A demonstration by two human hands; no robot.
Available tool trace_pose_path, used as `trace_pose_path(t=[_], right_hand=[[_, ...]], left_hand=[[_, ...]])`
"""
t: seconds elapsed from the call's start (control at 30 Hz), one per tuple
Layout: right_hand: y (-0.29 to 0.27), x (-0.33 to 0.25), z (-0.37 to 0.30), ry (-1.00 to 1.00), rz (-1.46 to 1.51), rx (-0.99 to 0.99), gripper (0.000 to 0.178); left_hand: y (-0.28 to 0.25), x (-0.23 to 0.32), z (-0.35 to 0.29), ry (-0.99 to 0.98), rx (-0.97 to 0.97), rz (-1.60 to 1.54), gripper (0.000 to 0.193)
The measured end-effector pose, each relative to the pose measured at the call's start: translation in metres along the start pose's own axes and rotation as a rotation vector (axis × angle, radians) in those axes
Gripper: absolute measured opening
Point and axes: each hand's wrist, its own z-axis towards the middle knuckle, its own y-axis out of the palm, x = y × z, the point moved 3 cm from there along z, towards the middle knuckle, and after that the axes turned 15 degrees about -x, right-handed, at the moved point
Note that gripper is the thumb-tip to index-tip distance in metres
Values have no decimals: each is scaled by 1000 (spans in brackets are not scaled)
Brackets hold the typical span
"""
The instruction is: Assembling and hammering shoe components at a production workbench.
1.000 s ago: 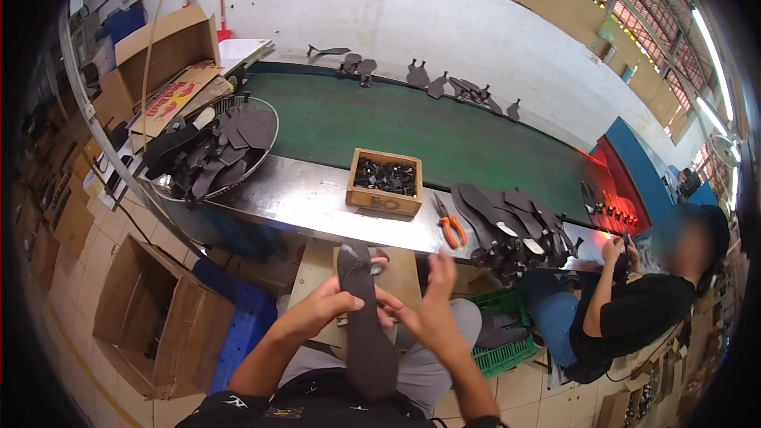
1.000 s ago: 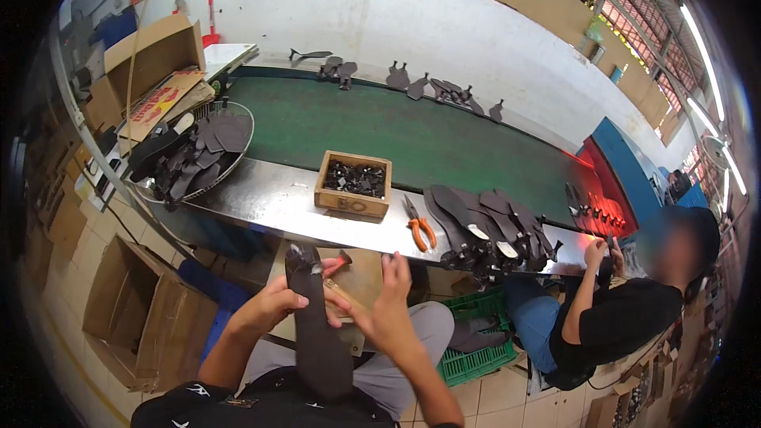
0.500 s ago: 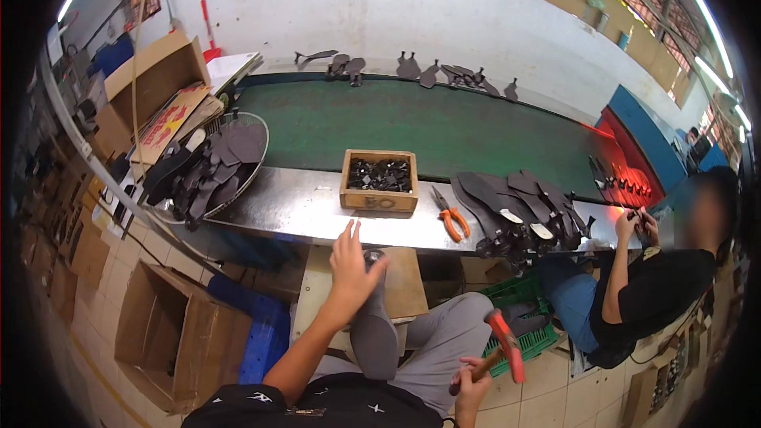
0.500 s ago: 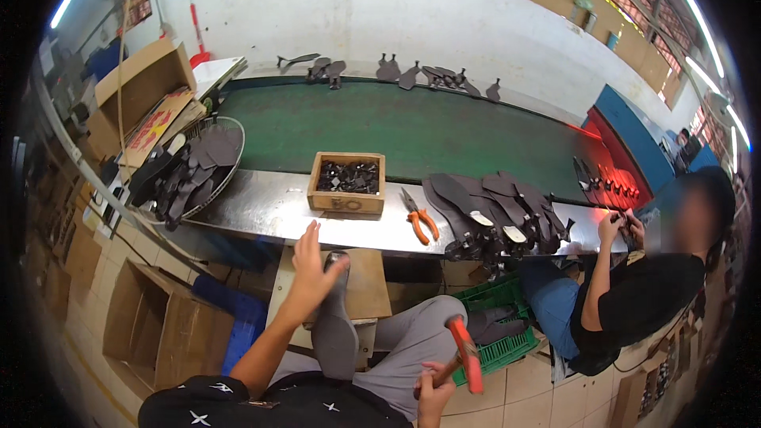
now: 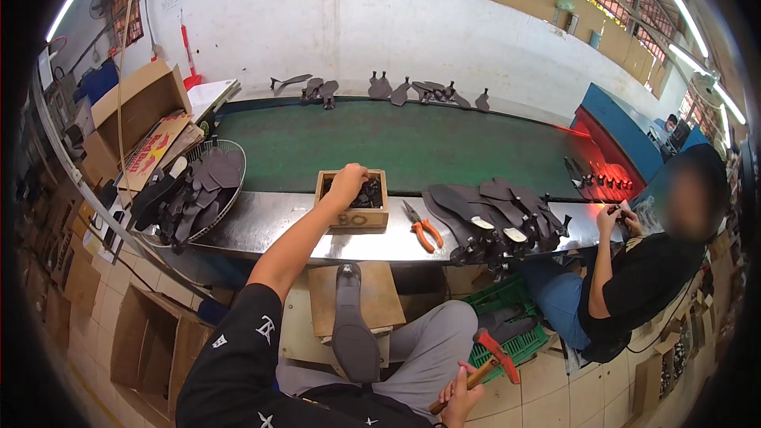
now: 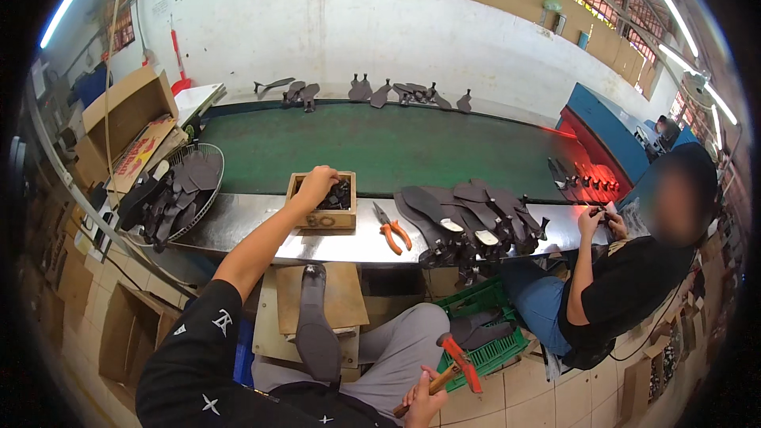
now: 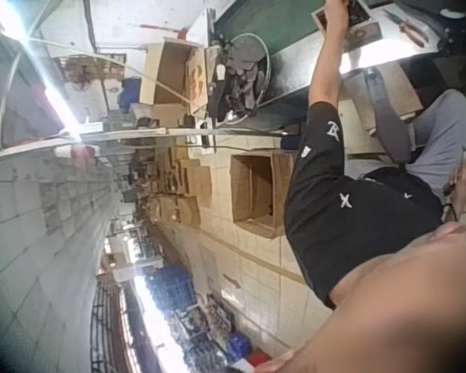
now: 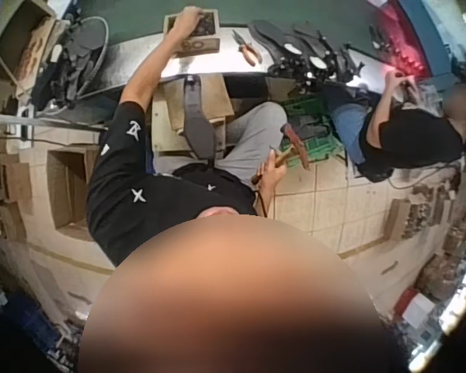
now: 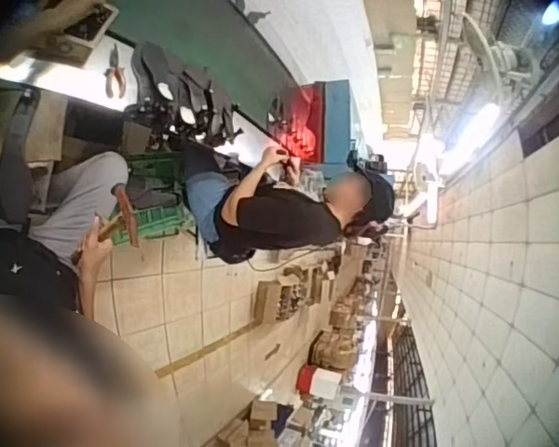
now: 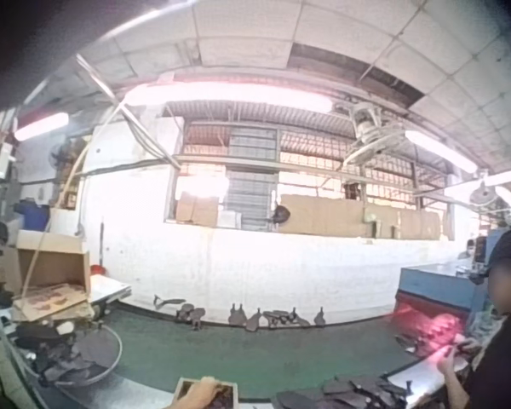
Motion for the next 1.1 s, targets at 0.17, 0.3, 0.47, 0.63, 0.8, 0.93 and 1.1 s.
trace_pose_path(t=[0.17,0.3,0.47,0.63,0.8,0.93,1.1], right_hand=[[12,-16,9,-105,-22,-169,23],[43,-53,25,-171,-75,-272,26],[107,-111,39,-384,-26,-515,26],[162,-152,22,-513,39,-806,28],[182,-157,3,-530,-18,-775,24],[184,-145,-7,-384,118,-795,19],[189,-141,-11,-355,235,-834,18]], left_hand=[[-42,42,-30,-135,100,-544,17],[-72,123,-93,-56,71,-1140,20],[-110,223,-192,-49,-85,-1389,17],[-149,270,-242,154,-65,-837,15],[-164,282,-255,276,6,-464,21],[-161,278,-258,346,117,-373,21],[-141,268,-259,345,123,-650,31]])
